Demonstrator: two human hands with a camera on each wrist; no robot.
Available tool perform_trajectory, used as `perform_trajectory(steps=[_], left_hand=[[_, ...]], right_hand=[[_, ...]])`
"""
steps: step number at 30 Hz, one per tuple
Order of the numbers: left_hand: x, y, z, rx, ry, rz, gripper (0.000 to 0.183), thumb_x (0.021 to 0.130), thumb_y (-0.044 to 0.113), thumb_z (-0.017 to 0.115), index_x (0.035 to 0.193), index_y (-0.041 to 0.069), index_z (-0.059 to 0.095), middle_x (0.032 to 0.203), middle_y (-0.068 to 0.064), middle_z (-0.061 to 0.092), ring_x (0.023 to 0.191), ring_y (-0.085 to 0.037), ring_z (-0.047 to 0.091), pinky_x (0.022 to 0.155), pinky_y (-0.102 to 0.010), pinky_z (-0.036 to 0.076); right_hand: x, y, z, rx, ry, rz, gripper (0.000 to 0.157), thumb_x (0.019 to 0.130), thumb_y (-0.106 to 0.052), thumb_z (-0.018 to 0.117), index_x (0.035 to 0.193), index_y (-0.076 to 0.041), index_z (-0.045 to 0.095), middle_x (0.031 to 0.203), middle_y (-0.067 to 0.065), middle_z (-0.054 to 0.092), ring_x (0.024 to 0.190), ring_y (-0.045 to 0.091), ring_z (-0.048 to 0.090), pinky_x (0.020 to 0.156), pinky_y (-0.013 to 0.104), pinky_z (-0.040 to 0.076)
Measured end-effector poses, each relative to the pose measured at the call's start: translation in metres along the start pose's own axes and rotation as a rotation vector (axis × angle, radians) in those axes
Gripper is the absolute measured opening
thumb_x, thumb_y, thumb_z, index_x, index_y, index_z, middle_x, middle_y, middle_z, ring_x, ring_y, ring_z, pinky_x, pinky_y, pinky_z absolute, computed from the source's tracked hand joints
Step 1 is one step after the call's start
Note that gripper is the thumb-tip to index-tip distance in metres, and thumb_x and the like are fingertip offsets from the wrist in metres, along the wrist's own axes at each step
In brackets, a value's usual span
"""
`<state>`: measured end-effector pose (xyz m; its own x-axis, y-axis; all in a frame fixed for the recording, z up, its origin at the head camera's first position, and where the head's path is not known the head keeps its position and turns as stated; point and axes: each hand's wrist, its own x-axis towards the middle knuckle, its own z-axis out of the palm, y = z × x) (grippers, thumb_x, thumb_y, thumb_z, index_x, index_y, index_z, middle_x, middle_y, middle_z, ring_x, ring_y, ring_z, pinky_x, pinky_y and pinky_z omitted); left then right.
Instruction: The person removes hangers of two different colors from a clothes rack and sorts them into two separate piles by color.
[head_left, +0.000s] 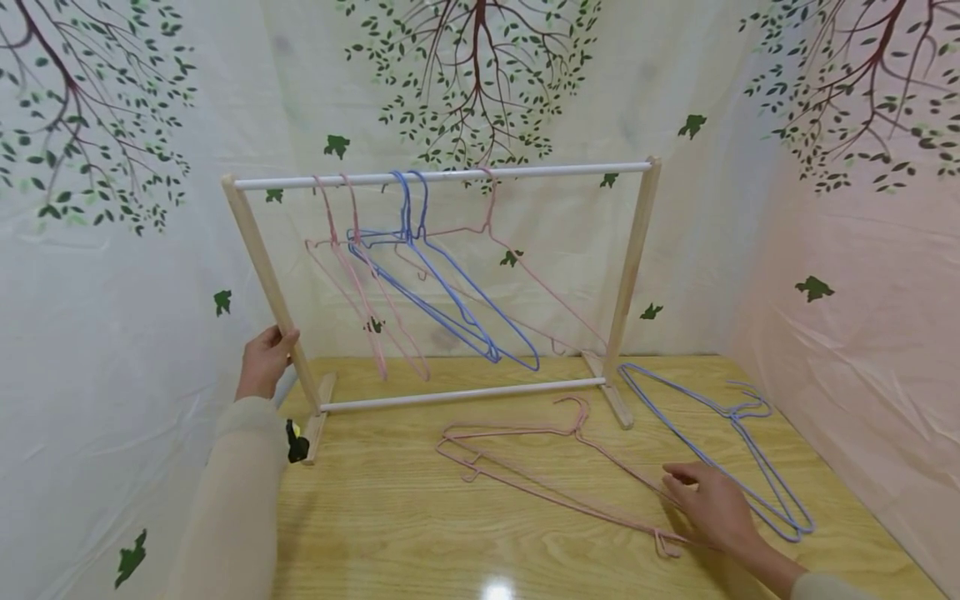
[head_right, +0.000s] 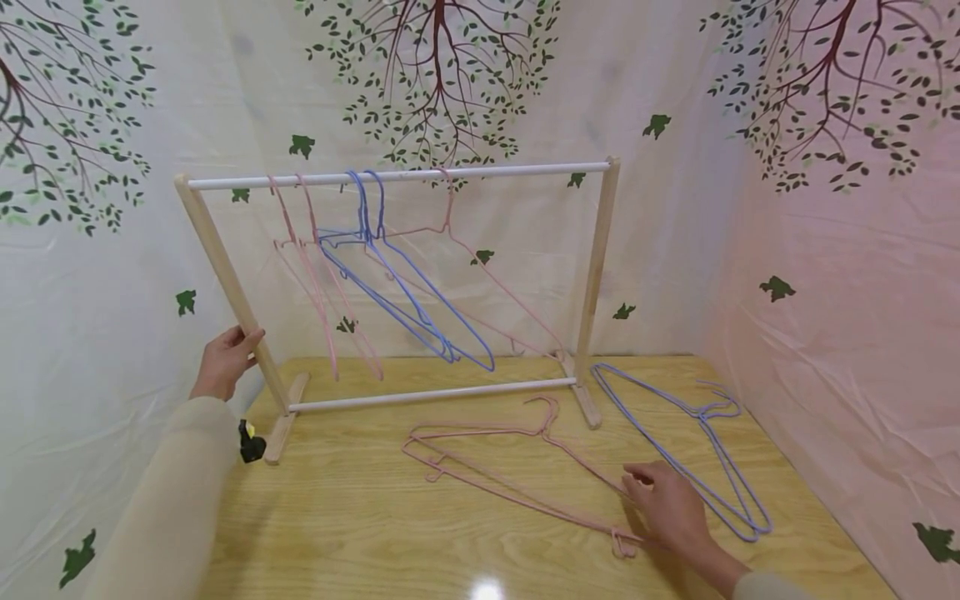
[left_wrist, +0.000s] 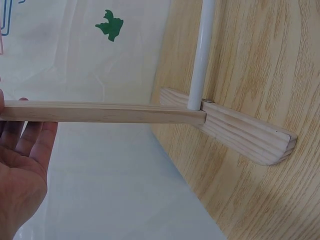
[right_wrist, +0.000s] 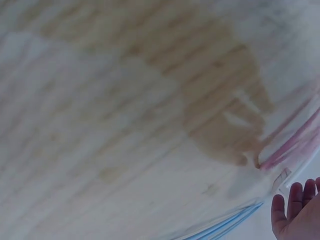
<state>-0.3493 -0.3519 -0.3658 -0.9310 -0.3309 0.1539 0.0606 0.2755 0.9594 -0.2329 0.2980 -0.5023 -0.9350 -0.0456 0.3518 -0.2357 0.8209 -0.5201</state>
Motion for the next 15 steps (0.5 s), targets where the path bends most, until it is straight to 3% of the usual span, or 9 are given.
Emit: perform_trajectory(steps=[5,15], left_hand=[[-0.002,0.001,0.0,-0.001,-0.007,0.005,0.054,0.107,0.028,0.044,0.154,0.003,0.032,0.149,-0.024,0.041,0.132,-0.035,0.042,0.11,-0.05,0.037],[-0.003,0.001,0.0,-0.011,-0.009,0.008,0.055,0.107,0.029,0.045,0.154,0.004,0.032,0.15,-0.024,0.041,0.133,-0.035,0.041,0.11,-0.05,0.037]], right_hand=[[0.005,-0.004,-0.004,0.02,-0.015,0.022,0.026,0.095,-0.025,0.069,0.111,-0.004,0.074,0.1,0.006,0.071,0.09,0.028,0.067,0.069,0.042,0.055],[0.035,-0.03,-0.016,0.072,0.141,-0.11,0.022,0.096,-0.018,0.067,0.109,0.0,0.073,0.093,0.006,0.069,0.086,0.029,0.068,0.067,0.036,0.058]])
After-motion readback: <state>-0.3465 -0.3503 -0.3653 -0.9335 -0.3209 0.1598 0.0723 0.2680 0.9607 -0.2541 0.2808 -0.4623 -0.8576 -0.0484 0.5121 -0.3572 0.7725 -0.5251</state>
